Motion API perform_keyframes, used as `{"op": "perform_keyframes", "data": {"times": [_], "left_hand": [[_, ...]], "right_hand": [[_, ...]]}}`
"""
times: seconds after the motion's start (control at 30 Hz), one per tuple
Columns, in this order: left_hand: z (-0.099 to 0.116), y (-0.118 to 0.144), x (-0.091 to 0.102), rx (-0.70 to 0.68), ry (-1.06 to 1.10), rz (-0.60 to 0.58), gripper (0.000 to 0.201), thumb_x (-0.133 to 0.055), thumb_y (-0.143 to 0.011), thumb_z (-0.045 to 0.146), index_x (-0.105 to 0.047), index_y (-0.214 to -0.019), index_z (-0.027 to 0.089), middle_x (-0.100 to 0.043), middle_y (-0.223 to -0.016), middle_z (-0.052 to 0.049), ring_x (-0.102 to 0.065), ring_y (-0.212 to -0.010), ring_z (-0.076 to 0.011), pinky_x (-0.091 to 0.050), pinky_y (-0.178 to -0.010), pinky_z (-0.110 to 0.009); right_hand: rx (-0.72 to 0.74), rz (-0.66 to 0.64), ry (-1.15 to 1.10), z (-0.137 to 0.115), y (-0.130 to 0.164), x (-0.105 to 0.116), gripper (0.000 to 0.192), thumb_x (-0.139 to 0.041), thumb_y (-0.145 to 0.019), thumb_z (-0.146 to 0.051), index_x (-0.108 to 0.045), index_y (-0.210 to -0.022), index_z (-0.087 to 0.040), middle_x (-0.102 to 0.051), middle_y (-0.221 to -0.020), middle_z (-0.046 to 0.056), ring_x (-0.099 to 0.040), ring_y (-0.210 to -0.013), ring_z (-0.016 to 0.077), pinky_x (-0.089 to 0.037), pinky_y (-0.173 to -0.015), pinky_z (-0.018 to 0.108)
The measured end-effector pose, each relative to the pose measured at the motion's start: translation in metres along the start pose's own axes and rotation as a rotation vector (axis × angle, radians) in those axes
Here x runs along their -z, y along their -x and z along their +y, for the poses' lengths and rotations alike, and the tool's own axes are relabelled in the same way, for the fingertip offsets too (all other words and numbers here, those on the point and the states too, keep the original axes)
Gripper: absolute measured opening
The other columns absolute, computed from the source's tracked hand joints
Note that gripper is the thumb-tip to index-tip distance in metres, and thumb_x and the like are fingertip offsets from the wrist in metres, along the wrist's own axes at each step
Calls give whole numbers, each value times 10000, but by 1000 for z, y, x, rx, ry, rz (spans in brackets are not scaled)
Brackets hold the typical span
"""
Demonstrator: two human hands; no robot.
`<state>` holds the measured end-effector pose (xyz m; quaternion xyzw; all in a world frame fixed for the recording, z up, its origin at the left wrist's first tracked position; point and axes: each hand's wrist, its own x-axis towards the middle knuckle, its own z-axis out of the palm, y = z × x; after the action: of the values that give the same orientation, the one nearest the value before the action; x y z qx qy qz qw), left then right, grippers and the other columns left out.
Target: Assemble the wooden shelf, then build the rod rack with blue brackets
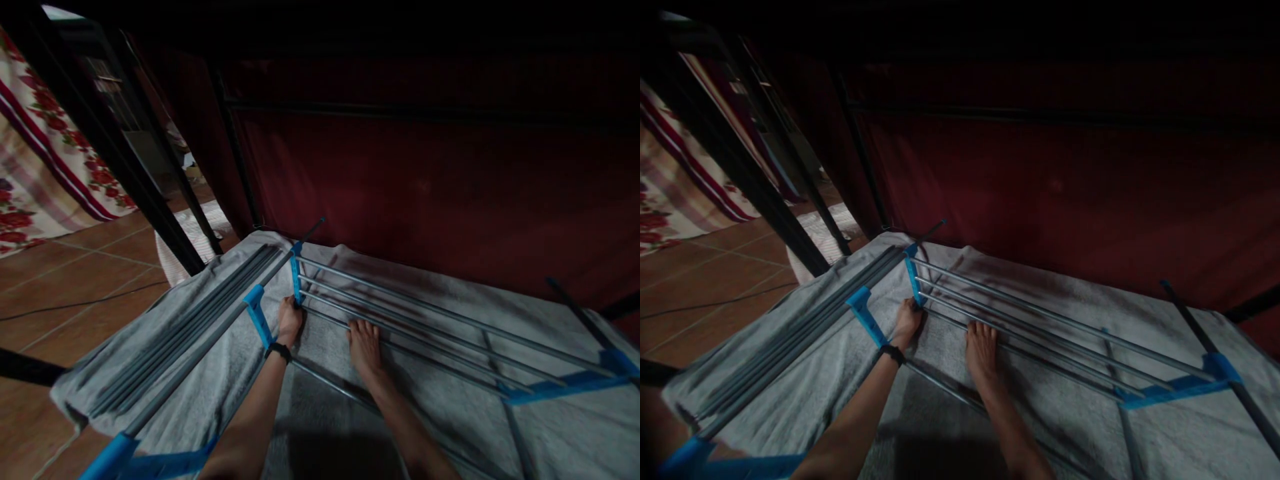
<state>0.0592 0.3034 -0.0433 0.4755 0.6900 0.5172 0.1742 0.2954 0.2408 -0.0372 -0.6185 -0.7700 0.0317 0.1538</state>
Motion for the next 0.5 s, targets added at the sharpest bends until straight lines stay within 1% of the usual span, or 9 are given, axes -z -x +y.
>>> {"op": "perform_keyframes", "data": {"times": [0.07,0.13,0.2,0.33,0.5], "left_hand": [[-4,-1,-2,-14,-93,-29,240,-614,-589,73,-636,-798,189,-657,-846,-86,-603,-882,-270,-445,-912,-435],[-7,0,-3,-40,-180,-52,222,-628,-624,94,-624,-826,188,-668,-917,-104,-597,-932,-281,-431,-935,-449],[-9,0,-4,-65,-220,-51,189,-624,-648,100,-611,-813,190,-669,-931,-116,-591,-958,-289,-419,-952,-457],[-10,1,-7,-77,-204,-41,138,-606,-661,91,-575,-739,202,-662,-857,-105,-598,-917,-280,-434,-933,-439],[-4,6,-13,-64,-103,-10,145,-614,-664,106,-596,-771,202,-662,-801,-80,-607,-803,-240,-472,-833,-375]], "right_hand": [[0,2,1,5,-5,-4,291,-416,-971,-184,-651,-1142,-194,-690,-1119,126,-575,-1087,273,-383,-955,413],[6,14,-1,10,-8,-8,302,-405,-973,-163,-644,-1156,-192,-704,-1107,121,-603,-1066,254,-399,-940,378],[25,22,-6,14,-9,-10,309,-406,-974,-157,-636,-1178,-197,-713,-1103,112,-620,-1051,244,-410,-926,361],[42,0,-31,19,-7,-11,298,-403,-991,-184,-625,-1191,-196,-712,-1128,99,-628,-1052,242,-419,-917,354],[22,-15,-48,23,-3,-5,280,-405,-1002,-206,-632,-1166,-201,-715,-1096,91,-621,-1065,240,-414,-918,351]]}}
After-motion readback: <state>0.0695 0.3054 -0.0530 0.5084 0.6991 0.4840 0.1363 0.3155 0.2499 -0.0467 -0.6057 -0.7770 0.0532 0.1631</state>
